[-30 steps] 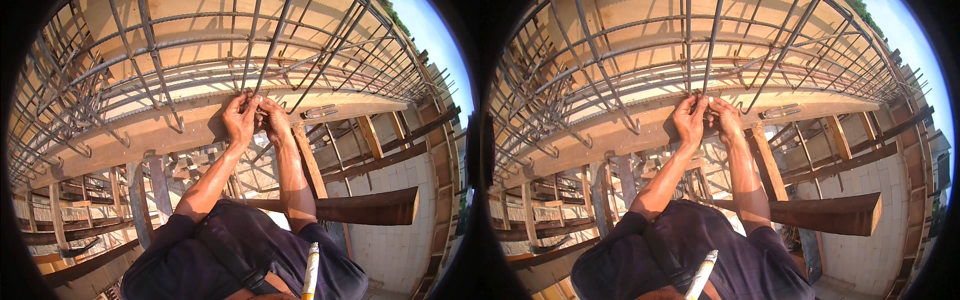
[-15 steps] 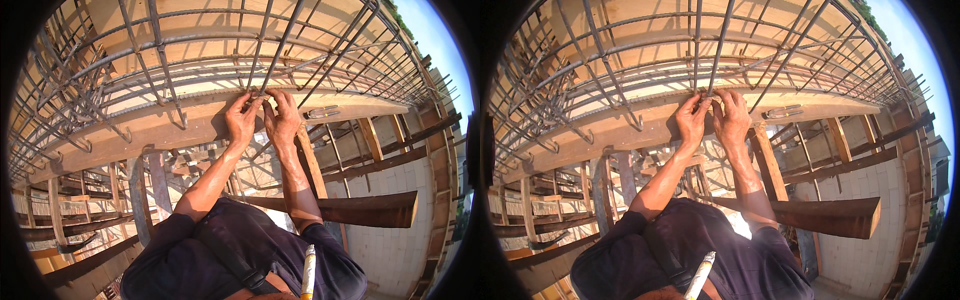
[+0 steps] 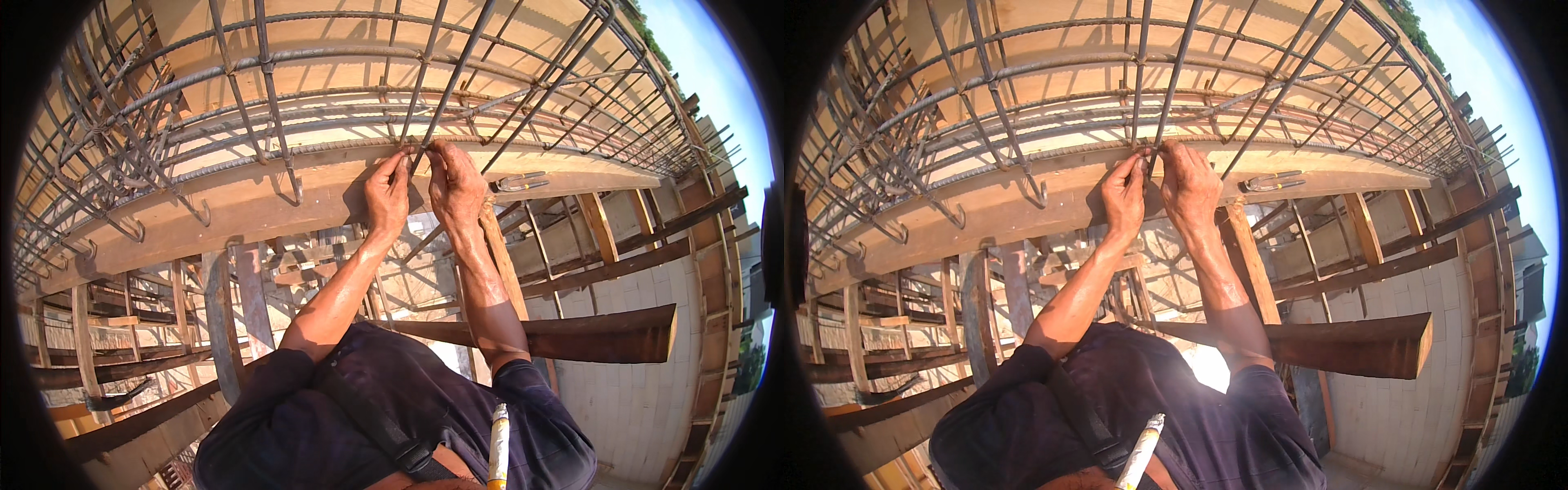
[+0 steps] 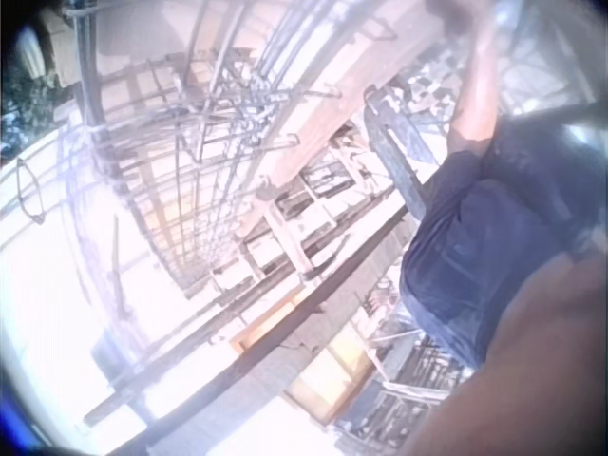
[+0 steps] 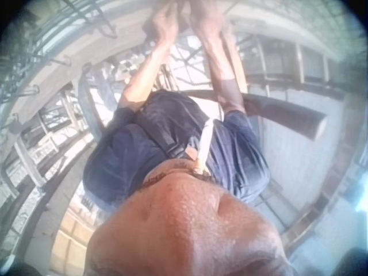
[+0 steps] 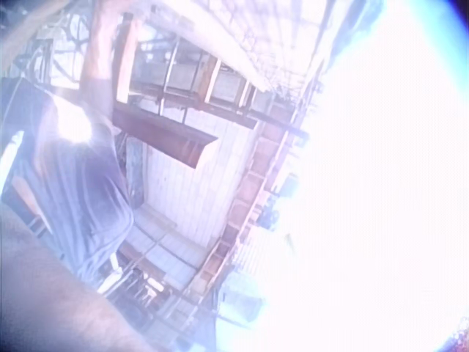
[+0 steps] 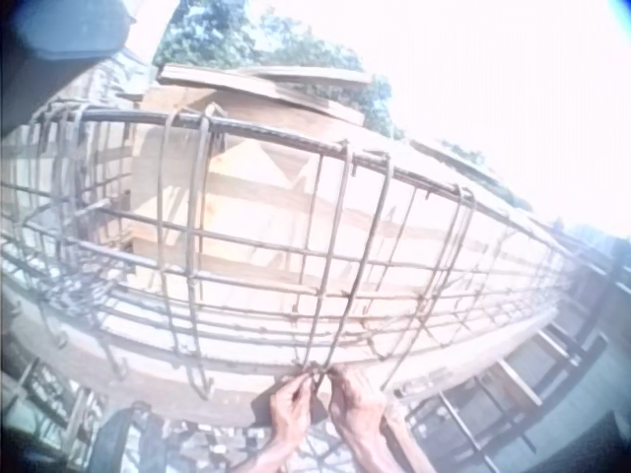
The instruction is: The person uses pliers and wire to tie and secure horizontal rebar to vertical stirrups on a curved concrete beam formwork at a construction site.
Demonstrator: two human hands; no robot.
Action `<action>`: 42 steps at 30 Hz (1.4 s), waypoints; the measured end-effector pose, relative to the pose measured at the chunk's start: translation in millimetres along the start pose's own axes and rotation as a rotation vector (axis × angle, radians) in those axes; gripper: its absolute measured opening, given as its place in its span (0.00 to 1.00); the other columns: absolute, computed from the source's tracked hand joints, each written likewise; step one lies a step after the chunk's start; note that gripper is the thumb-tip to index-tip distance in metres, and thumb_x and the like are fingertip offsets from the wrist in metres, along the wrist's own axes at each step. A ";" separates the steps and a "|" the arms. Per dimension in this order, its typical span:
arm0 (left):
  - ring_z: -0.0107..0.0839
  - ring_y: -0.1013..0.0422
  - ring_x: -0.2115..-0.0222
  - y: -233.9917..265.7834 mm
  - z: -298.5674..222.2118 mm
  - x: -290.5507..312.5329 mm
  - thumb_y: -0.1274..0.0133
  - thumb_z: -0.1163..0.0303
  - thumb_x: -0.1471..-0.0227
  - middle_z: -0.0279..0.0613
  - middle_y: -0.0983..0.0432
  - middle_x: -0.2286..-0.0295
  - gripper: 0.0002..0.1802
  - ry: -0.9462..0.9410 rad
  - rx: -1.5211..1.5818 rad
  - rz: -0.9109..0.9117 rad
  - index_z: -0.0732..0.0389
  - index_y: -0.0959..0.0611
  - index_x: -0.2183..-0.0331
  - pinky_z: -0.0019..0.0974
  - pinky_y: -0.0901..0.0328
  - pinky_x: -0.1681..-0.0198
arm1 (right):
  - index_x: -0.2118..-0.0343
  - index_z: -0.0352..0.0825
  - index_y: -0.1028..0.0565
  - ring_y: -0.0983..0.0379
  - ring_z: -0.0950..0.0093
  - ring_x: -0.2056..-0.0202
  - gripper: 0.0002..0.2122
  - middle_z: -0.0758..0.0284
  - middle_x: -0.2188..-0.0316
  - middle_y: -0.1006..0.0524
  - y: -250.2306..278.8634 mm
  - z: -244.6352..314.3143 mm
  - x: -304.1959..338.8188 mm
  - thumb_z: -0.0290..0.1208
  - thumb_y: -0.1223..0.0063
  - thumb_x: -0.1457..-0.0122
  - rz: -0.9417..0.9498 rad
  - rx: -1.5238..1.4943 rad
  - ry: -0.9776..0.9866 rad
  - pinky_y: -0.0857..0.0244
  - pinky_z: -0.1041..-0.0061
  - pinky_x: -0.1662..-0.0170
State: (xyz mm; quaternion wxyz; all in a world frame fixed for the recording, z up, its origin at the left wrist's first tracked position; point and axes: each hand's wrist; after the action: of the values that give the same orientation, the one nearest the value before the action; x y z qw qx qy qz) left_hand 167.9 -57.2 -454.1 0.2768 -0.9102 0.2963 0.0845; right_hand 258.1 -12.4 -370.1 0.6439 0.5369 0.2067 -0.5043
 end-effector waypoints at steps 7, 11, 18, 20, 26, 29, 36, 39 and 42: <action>0.15 0.33 0.75 -15.3 -11.4 -12.0 0.41 0.70 0.41 0.27 0.24 0.78 0.10 0.155 0.054 -0.143 0.68 0.15 0.62 0.24 0.38 0.72 | 0.60 0.31 0.20 0.21 0.75 0.69 0.06 0.61 0.72 0.18 29.2 30.4 -26.6 0.23 0.43 0.39 0.159 -0.203 -0.208 0.30 0.75 0.65; 0.14 0.35 0.74 -19.4 -8.6 -9.8 0.41 0.71 0.42 0.29 0.25 0.77 0.10 0.046 -0.035 -0.192 0.69 0.16 0.62 0.25 0.39 0.73 | 0.61 0.31 0.18 0.25 0.80 0.71 0.06 0.67 0.73 0.18 44.4 27.7 -11.7 0.25 0.41 0.39 0.249 -0.316 -0.456 0.31 0.77 0.66; 0.16 0.38 0.74 -27.2 -11.6 6.5 0.31 0.60 0.50 0.29 0.30 0.73 0.27 -0.072 0.032 -0.135 0.73 0.20 0.57 0.23 0.41 0.73 | 0.63 0.27 0.19 0.29 0.81 0.74 0.08 0.68 0.73 0.19 24.0 -20.1 11.6 0.27 0.38 0.40 0.283 -0.635 -0.701 0.35 0.80 0.69; 0.15 0.38 0.76 -32.6 -19.3 2.0 0.31 0.58 0.50 0.28 0.30 0.75 0.28 -0.036 -0.047 -0.150 0.72 0.20 0.59 0.23 0.42 0.74 | 0.63 0.28 0.18 0.29 0.81 0.75 0.08 0.69 0.74 0.20 16.8 -31.9 10.2 0.28 0.36 0.41 0.310 -0.661 -0.745 0.36 0.80 0.70; 0.14 0.41 0.78 -28.5 -25.4 -0.3 0.30 0.59 0.51 0.26 0.32 0.78 0.25 -0.009 -0.109 -0.112 0.69 0.20 0.63 0.21 0.44 0.77 | 0.63 0.32 0.16 0.26 0.77 0.72 0.10 0.65 0.73 0.19 -2.7 -24.5 5.1 0.30 0.33 0.47 0.063 -0.284 -0.672 0.32 0.75 0.65; 0.14 0.38 0.75 -28.8 -19.3 0.7 0.29 0.62 0.52 0.29 0.29 0.74 0.25 -0.054 -0.200 -0.098 0.69 0.21 0.60 0.21 0.42 0.76 | 0.65 0.36 0.15 0.24 0.72 0.64 0.08 0.66 0.68 0.19 -19.1 -30.4 13.3 0.29 0.32 0.49 -0.108 -0.154 -0.454 0.31 0.72 0.60; 0.17 0.30 0.74 -27.7 -14.1 -3.3 0.33 0.66 0.48 0.35 0.21 0.73 0.19 -0.013 0.060 -0.061 0.68 0.19 0.59 0.24 0.35 0.73 | 0.71 0.30 0.18 0.25 0.71 0.67 0.07 0.64 0.70 0.21 -34.4 -26.8 10.6 0.28 0.32 0.50 -0.280 -0.263 -0.431 0.32 0.72 0.61; 0.18 0.28 0.70 -27.6 -13.5 -4.0 0.34 0.71 0.47 0.37 0.21 0.70 0.18 0.000 0.125 -0.012 0.69 0.20 0.58 0.23 0.33 0.68 | 0.73 0.26 0.21 0.31 0.84 0.71 0.08 0.68 0.73 0.22 -47.9 -42.8 10.9 0.26 0.35 0.45 -0.247 -0.303 -0.520 0.39 0.78 0.72; 0.19 0.27 0.67 -22.5 -21.5 -5.2 0.35 0.76 0.47 0.40 0.21 0.67 0.17 0.056 0.150 0.015 0.72 0.22 0.58 0.22 0.32 0.63 | 0.68 0.26 0.19 0.31 0.85 0.73 0.08 0.66 0.73 0.21 -40.9 -32.1 8.7 0.27 0.36 0.43 -0.128 -0.304 -0.648 0.40 0.81 0.76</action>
State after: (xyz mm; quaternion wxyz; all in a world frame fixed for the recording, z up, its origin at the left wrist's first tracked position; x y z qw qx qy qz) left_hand 176.7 -51.4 -424.4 0.3351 -0.8867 0.3162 0.0387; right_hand 234.8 16.3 -407.7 0.7157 0.2333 0.0977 -0.6510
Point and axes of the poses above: each hand's wrist, its own x-axis away from the middle knuckle, its own y-axis out of the back of the hand, z = x × y
